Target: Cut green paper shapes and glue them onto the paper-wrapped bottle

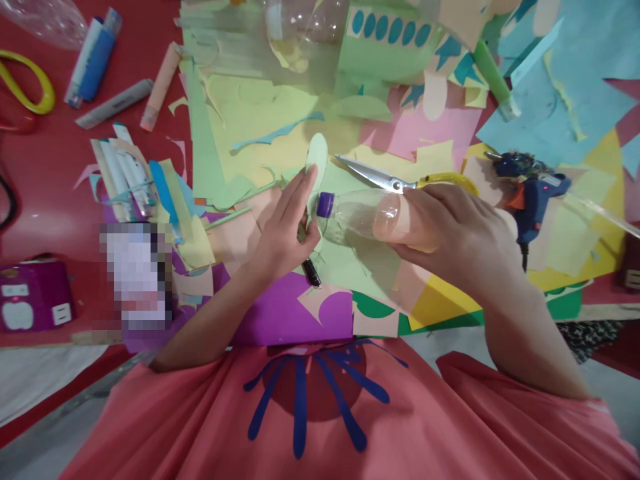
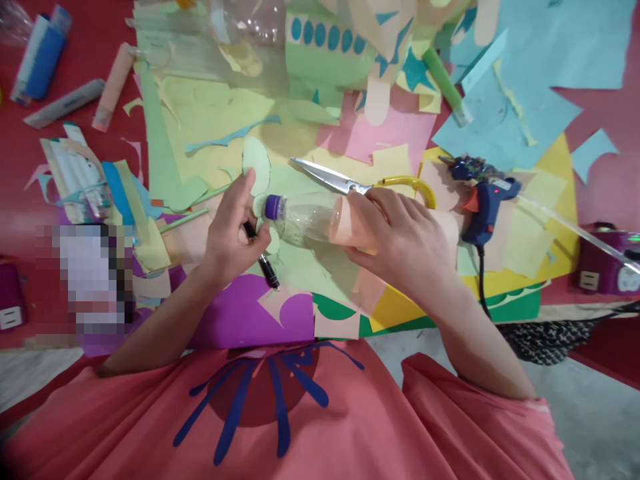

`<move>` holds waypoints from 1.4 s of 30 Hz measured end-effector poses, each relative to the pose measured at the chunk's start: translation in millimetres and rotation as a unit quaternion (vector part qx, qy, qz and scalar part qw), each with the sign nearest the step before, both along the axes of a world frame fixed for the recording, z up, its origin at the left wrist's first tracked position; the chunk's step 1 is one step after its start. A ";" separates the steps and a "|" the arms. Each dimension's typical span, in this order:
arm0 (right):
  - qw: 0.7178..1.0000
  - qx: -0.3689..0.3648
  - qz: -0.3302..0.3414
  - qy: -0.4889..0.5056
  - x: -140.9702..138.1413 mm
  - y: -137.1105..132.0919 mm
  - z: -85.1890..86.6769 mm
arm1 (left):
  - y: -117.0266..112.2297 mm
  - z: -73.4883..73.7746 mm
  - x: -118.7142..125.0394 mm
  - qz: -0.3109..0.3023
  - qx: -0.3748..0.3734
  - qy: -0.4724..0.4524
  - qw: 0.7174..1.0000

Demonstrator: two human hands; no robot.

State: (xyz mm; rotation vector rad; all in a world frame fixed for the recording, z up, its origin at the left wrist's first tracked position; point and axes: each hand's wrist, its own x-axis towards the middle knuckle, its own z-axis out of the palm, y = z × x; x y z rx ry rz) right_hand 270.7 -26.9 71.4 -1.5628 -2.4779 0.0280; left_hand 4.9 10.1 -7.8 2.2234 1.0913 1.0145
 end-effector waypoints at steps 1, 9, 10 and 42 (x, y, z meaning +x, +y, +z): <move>1.000 0.004 0.001 -0.002 -0.3 0.1 0.0 | -0.2 -0.1 0.1 -0.002 -0.001 -0.001 1.000; 1.000 0.013 0.014 -0.020 -0.3 0.9 2.0 | -1.4 -1.0 2.3 -0.005 -0.009 -0.028 1.000; 1.000 0.008 0.014 -0.022 -0.2 1.3 3.0 | -1.6 -0.7 2.6 -0.005 -0.009 -0.027 1.000; 0.999 0.006 -0.025 -0.024 -5.4 -3.3 11.8 | -5.4 12.5 -4.8 0.018 -0.058 -0.057 0.997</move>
